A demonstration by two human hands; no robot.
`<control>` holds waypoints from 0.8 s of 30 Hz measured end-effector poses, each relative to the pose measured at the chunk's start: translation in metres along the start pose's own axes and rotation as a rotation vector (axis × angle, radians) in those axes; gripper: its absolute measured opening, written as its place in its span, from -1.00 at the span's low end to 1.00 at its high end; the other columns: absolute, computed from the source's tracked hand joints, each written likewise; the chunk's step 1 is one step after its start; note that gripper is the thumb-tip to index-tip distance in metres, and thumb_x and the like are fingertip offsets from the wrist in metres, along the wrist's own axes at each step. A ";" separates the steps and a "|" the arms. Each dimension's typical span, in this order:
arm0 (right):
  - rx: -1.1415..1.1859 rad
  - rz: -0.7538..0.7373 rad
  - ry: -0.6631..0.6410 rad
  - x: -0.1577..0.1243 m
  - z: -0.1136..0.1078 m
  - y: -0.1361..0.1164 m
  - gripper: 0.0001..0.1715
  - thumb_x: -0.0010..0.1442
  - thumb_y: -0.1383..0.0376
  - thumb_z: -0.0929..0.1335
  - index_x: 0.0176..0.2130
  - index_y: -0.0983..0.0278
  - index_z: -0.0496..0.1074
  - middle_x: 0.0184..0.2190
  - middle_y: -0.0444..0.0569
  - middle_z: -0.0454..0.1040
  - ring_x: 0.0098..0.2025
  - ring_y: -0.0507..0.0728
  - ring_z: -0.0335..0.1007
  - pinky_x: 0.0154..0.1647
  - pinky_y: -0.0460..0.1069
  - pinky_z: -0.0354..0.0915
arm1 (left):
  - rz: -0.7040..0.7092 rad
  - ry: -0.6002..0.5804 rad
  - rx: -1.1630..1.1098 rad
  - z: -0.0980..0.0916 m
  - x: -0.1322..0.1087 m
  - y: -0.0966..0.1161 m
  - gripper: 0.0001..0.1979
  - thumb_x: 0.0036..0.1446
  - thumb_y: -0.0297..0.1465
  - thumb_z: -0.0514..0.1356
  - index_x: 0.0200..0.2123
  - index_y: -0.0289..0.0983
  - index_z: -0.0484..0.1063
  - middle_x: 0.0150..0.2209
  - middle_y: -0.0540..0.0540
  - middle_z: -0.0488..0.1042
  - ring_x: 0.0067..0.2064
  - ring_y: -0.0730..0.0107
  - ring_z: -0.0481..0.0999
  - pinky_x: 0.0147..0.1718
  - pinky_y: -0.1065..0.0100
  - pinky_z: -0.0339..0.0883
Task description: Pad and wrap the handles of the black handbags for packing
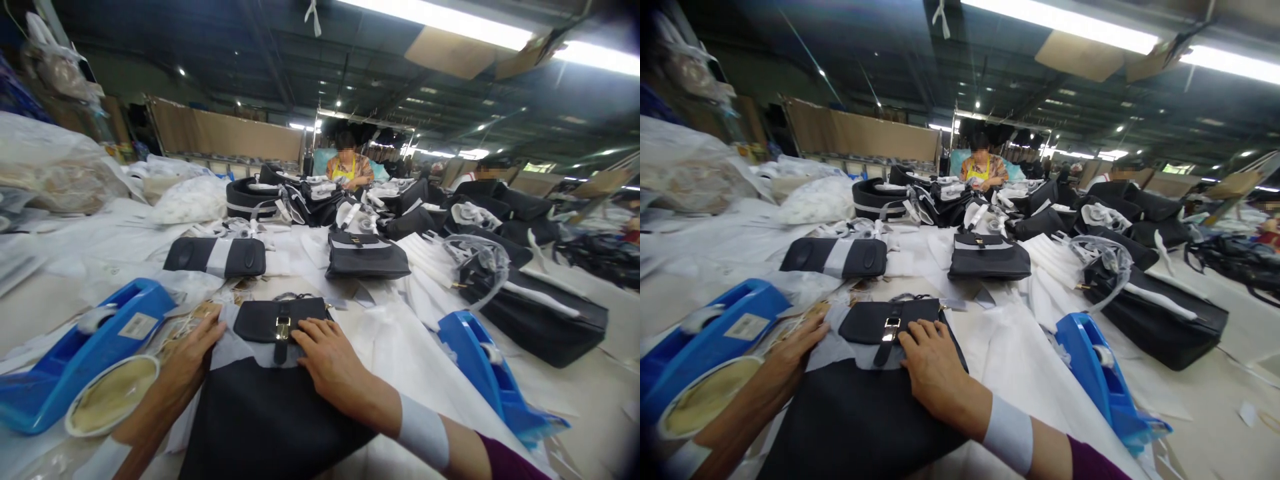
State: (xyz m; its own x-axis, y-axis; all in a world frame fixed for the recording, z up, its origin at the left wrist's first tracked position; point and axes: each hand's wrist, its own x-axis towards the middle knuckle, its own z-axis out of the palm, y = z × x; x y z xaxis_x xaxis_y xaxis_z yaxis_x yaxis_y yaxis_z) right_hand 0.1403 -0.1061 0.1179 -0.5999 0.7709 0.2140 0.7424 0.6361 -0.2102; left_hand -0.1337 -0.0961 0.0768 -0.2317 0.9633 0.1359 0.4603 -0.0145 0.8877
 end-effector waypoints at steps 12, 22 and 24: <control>0.070 -0.062 -0.031 0.029 -0.007 -0.004 -0.32 0.19 0.39 0.32 0.28 0.27 0.19 0.27 0.09 0.23 0.24 0.26 0.16 0.19 0.19 0.22 | -0.275 -0.042 -0.433 0.006 -0.007 0.009 -0.29 0.08 -0.04 0.22 0.26 -0.16 0.24 0.34 -0.14 0.14 0.37 -0.02 0.04 0.32 0.00 0.01; 0.052 -0.129 0.078 0.045 0.006 -0.003 -0.63 0.34 0.33 0.24 0.10 0.28 0.40 0.15 0.06 0.39 0.13 0.20 0.33 0.15 0.11 0.33 | -0.360 -0.159 -0.774 0.005 -0.010 0.016 -0.25 0.06 -0.17 0.30 0.29 -0.18 0.17 0.33 -0.15 0.17 0.34 0.00 0.15 0.29 0.10 0.11; 0.106 -0.096 0.103 0.047 0.005 -0.001 -0.67 0.35 0.30 0.24 0.05 0.23 0.45 0.11 0.02 0.44 0.10 0.16 0.39 0.15 0.08 0.34 | -0.335 -0.133 -0.732 0.005 -0.009 0.010 -0.25 0.05 -0.18 0.30 0.29 -0.18 0.17 0.34 -0.16 0.14 0.33 -0.03 0.16 0.29 0.08 0.10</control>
State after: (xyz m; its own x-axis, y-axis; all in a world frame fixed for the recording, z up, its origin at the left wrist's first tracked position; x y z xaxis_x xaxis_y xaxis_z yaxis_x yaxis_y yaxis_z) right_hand 0.1097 -0.0700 0.1230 -0.6285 0.7025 0.3338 0.6443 0.7107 -0.2826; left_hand -0.1226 -0.1036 0.0827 -0.1332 0.9706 -0.2007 -0.3028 0.1530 0.9407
